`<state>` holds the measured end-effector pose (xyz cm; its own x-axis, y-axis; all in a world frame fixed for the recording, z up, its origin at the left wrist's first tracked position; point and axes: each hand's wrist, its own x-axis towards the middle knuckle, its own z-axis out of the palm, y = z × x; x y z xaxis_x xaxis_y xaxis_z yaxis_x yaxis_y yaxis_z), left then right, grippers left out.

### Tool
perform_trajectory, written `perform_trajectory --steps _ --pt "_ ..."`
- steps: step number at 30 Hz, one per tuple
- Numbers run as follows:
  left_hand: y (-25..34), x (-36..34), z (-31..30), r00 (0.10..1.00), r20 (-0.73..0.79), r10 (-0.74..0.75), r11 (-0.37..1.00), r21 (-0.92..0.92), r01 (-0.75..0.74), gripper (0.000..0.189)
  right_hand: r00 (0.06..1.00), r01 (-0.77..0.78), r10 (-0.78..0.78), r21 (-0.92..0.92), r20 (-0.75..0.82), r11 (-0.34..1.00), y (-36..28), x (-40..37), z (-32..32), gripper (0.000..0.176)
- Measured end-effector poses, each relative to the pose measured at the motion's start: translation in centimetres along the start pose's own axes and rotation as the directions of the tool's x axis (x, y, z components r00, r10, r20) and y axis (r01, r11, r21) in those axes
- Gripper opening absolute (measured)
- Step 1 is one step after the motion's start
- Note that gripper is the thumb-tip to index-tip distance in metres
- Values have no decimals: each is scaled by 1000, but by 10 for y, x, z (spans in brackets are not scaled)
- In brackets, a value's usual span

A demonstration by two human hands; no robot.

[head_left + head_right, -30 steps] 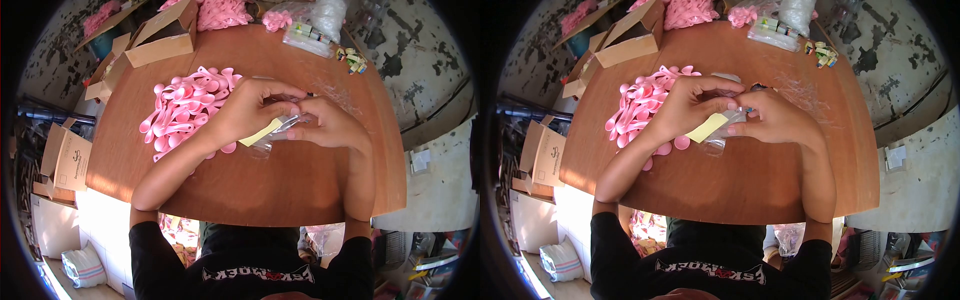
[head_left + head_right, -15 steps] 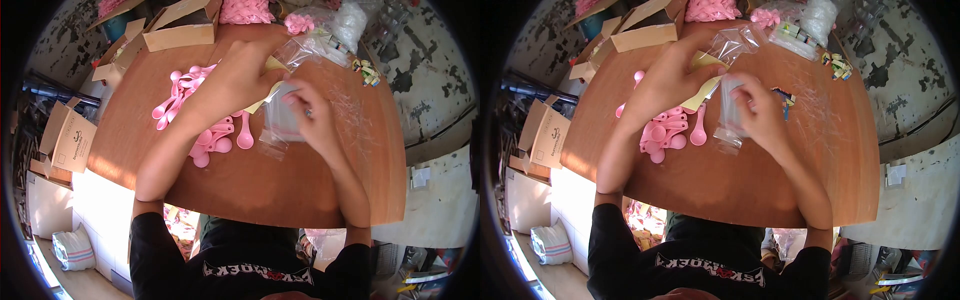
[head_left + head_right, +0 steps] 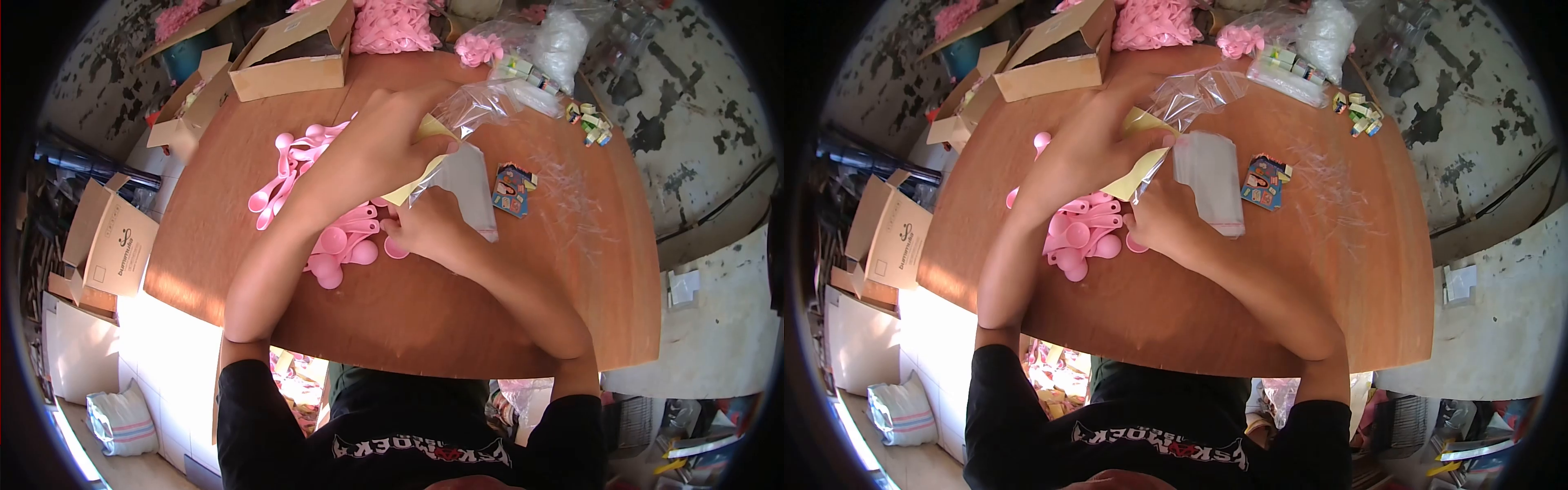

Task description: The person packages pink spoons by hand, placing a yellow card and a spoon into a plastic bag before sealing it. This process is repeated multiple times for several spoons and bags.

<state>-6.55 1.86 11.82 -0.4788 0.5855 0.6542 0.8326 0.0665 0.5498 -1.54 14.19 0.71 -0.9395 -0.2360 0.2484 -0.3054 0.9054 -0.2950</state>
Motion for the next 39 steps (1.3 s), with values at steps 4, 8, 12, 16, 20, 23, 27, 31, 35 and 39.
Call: perform_trajectory --steps 4,8,12,16,20,23,27,31,35,39 --pt "4 1 -2 992 70 -104 991 87 98 46 995 -94 92 50 46 994 2 -2 -9 17" --pt "6 1 -1 984 95 -151 988 47 147 48 991 -132 128 81 46 988 27 -6 -24 18" --pt "-4 0 5 984 45 -172 971 -159 177 42 947 -240 306 427 -93 872 48 -8 -85 57" --pt "-7 4 6 982 105 -154 972 -165 170 43 756 136 395 716 -521 684 60 -27 -135 61" --pt "-9 3 21 953 215 -214 954 -163 251 45 489 429 423 632 -763 645 50 -43 -163 57" --pt "-8 1 37 933 301 -197 919 -275 283 47 432 398 367 539 -824 742 48 -48 -161 57" --pt "-1 -3 51 929 336 -157 880 -378 286 51 590 398 296 590 -751 702 45 -41 -146 45" --pt "-7 -4 60 972 231 -38 919 -375 125 54 697 352 275 651 -662 673 38 -38 -136 28" --pt "0 -4 57 944 305 -125 882 -401 247 54 695 252 159 445 -701 859 49 -37 -131 19" --pt "-4 -6 63 950 298 -93 875 -430 221 52 769 226 153 488 -621 843 46 -41 -134 13"
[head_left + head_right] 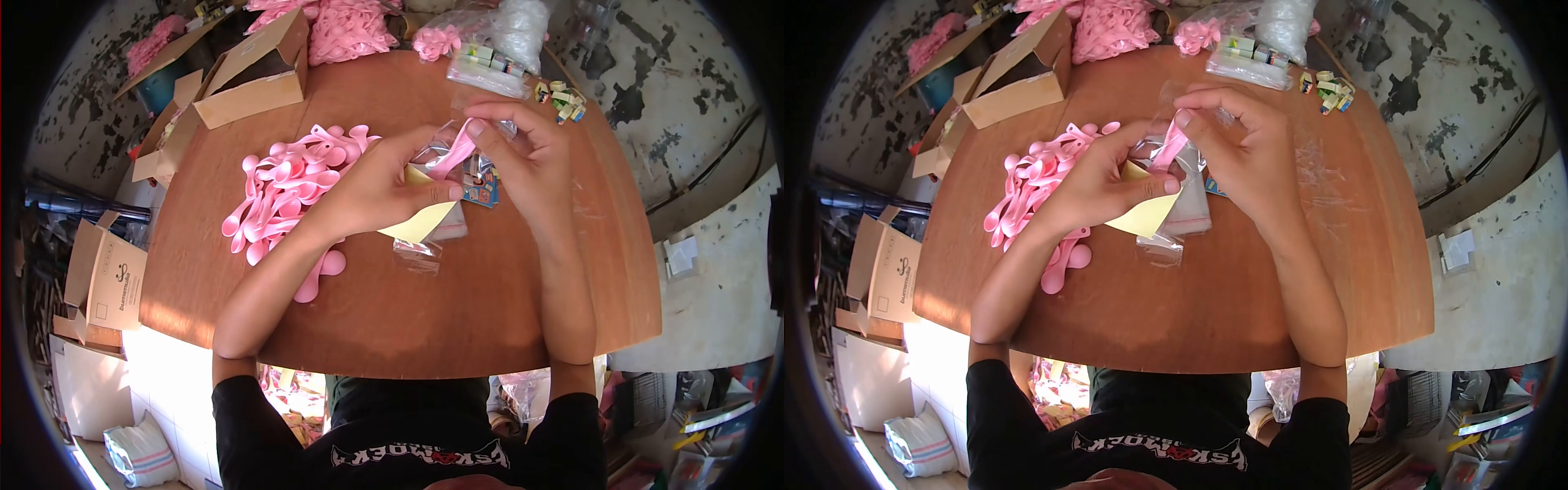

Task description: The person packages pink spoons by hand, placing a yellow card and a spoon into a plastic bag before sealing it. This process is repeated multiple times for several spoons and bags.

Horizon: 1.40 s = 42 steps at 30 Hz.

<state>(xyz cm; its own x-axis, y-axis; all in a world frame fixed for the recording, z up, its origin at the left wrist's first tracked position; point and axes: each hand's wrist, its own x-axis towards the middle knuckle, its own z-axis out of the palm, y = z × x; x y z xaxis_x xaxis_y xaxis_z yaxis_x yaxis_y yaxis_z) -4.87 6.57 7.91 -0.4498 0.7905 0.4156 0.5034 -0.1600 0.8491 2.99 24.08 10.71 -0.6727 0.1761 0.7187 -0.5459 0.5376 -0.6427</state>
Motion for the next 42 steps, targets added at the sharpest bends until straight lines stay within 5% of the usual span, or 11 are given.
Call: perform_trajectory --steps 1,5,7,11,14,16,23,34,42 --pt "-1 0 0 999 10 42 999 11 -42 52 986 -156 147 121 78 980 -4 -2 -1 14" --pt "-1 1 2 990 -77 118 993 40 -115 46 985 -153 138 152 103 976 -7 -5 2 14" --pt "-1 5 1 991 -114 73 947 -305 -105 42 978 -139 113 143 178 980 -4 -7 3 14" --pt "8 2 0 980 -197 23 995 -94 -42 24 984 -96 85 64 160 993 -4 -6 5 13" --pt "5 1 -1 982 -189 -1 997 -74 -14 21 996 53 -49 -47 80 997 -3 -4 4 12" --pt "8 0 -1 986 -165 -21 998 -69 9 21 965 239 -204 -234 163 942 -7 -2 -1 12" --pt "10 2 -1 990 -136 -48 992 -123 32 24 967 254 -250 -258 49 932 -10 -2 -1 9" --pt "15 -3 1 997 -35 -67 996 -66 65 25 876 480 -376 -489 300 728 -15 -3 -6 10" --pt "16 -4 3 997 17 -70 997 -32 71 28 866 499 -376 -539 329 678 -16 -6 -4 8"
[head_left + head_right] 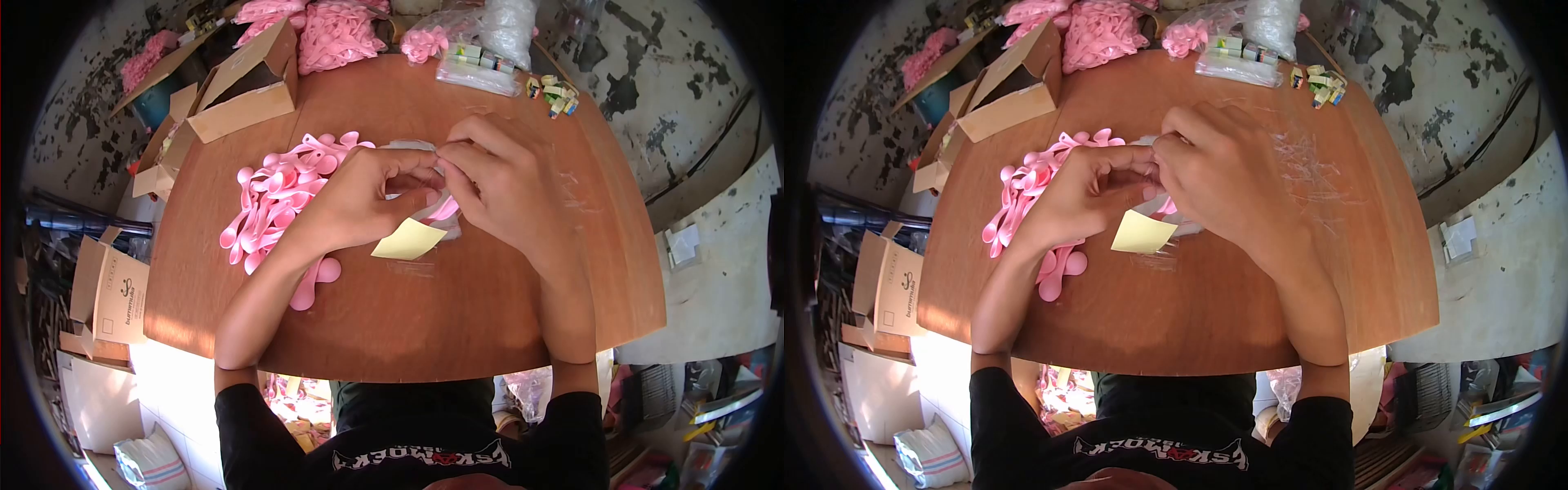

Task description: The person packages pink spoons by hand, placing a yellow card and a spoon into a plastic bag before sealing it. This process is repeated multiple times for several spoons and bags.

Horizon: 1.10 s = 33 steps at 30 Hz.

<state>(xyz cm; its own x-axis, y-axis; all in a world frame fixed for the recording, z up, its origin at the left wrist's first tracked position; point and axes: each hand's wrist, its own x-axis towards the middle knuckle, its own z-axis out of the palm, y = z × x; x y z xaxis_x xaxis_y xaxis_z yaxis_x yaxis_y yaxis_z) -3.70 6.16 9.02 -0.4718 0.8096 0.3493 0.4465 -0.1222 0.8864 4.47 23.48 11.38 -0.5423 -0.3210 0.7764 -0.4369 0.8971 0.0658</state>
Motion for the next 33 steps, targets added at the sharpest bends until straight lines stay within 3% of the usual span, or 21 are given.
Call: perform_trajectory --steps 3,8,10,11,12,14,16,17,19,20,22,23,25,26,27,28,29,30,31,32,33 --pt "-3 0 -1 999 24 -41 999 -10 41 29 1000 1 -2 46 29 999 3 1 -5 7" --pt "4 -4 -1 998 21 60 984 164 -63 31 993 -99 81 226 91 969 4 -2 -19 10" --pt "18 -6 1 993 38 115 971 208 -120 32 950 -310 254 434 183 846 0 -2 -28 10" --pt "22 -6 1 985 40 165 951 260 -170 32 947 -319 264 422 185 849 1 -2 -30 10" --pt "21 -6 1 977 53 208 926 312 -215 34 959 -283 258 498 121 820 5 -2 -32 3" --pt "18 -5 1 970 9 242 933 271 -236 33 965 -241 255 565 56 789 8 0 -40 7" --pt "17 -6 -1 972 -61 228 959 185 -214 33 896 -278 439 689 -64 669 12 1 -56 12" --pt "16 -6 -3 971 -63 230 959 185 -215 33 897 -277 437 689 -64 670 18 -1 -64 12" --pt "14 -6 -5 972 -188 143 987 -42 -153 34 885 -120 458 905 -89 407 38 -10 -84 14" --pt "15 -5 -5 968 -227 102 977 -158 -140 32 886 -119 455 905 -90 410 48 -15 -93 14" --pt "16 -4 -8 962 -248 114 977 -150 -155 32 945 28 316 985 -83 173 70 -25 -108 17" --pt "16 -4 -9 956 -266 121 976 -143 -163 31 946 27 315 984 -82 175 86 -33 -106 17" --pt "15 -2 -14 954 -259 151 976 -116 -186 31 971 132 228 948 -66 -290 126 -57 -82 21" --pt "15 -3 -16 952 -251 175 975 -89 -203 31 858 -237 448 967 252 -90 147 -70 -66 21" --pt "15 -6 -18 952 -251 172 974 -99 -203 31 585 -607 683 794 438 11 163 -91 -48 20" --pt "16 -8 -20 958 -239 159 981 -73 -181 33 447 -894 795 209 410 396 179 -127 -32 20" --pt "18 -7 -22 961 -230 154 985 -41 -168 35 391 -712 881 -520 265 472 195 -152 -23 20" --pt "20 -7 -24 959 -233 163 983 -43 -178 35 397 -708 881 -525 258 473 201 -161 -23 20" --pt "22 -8 -24 965 -227 135 987 -57 -151 34 412 -852 872 -229 264 471 202 -166 -26 21" --pt "23 -8 -23 969 -225 106 990 -71 -124 34 432 -901 861 91 268 423 205 -169 -28 23" --pt "21 -7 -23 968 -228 106 989 -75 -126 34 433 -901 861 86 269 426 201 -164 -30 23"
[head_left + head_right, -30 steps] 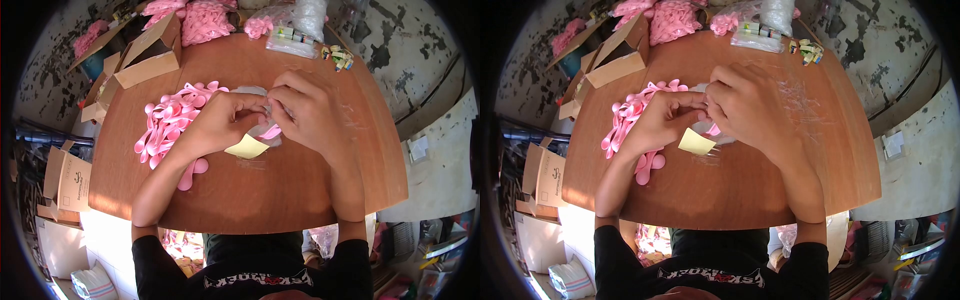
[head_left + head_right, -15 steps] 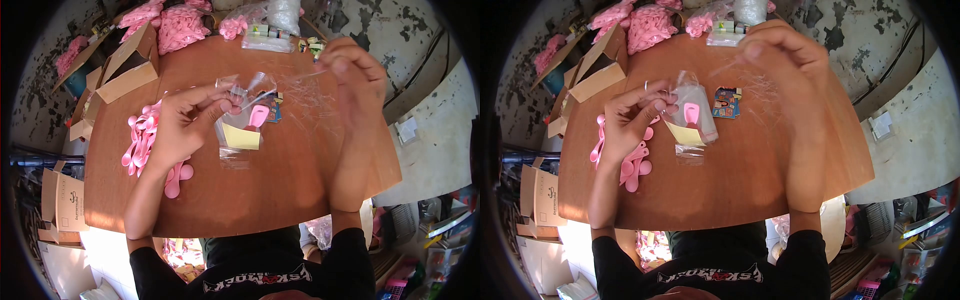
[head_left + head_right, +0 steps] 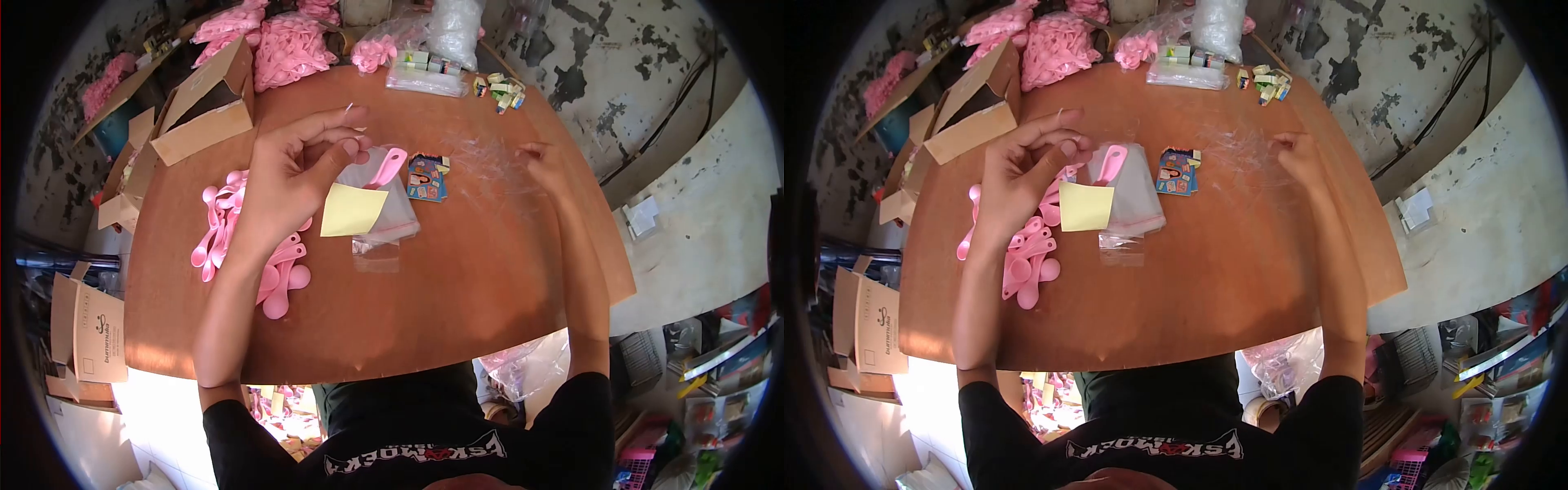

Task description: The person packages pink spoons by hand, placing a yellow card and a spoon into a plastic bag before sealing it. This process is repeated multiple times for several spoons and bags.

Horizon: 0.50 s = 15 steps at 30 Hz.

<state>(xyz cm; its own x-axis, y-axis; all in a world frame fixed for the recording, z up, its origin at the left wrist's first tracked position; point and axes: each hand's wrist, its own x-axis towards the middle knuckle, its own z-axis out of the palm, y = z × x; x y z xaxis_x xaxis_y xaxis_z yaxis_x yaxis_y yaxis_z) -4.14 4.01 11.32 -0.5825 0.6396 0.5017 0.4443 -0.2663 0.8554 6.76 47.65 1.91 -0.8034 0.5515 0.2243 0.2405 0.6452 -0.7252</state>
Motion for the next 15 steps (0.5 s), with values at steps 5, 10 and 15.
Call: perform_trajectory --steps 5,10,15 --pt "-3 0 8 999 8 -53 994 -95 53 32 981 119 -118 3 152 993 -131 -58 6 25" --pt "2 -3 9 998 7 -68 994 -81 68 32 854 304 -383 258 352 917 -184 -77 -17 28" --pt "6 -7 9 999 24 -38 996 -82 40 32 898 -45 -279 702 341 711 -98 -17 -30 36"
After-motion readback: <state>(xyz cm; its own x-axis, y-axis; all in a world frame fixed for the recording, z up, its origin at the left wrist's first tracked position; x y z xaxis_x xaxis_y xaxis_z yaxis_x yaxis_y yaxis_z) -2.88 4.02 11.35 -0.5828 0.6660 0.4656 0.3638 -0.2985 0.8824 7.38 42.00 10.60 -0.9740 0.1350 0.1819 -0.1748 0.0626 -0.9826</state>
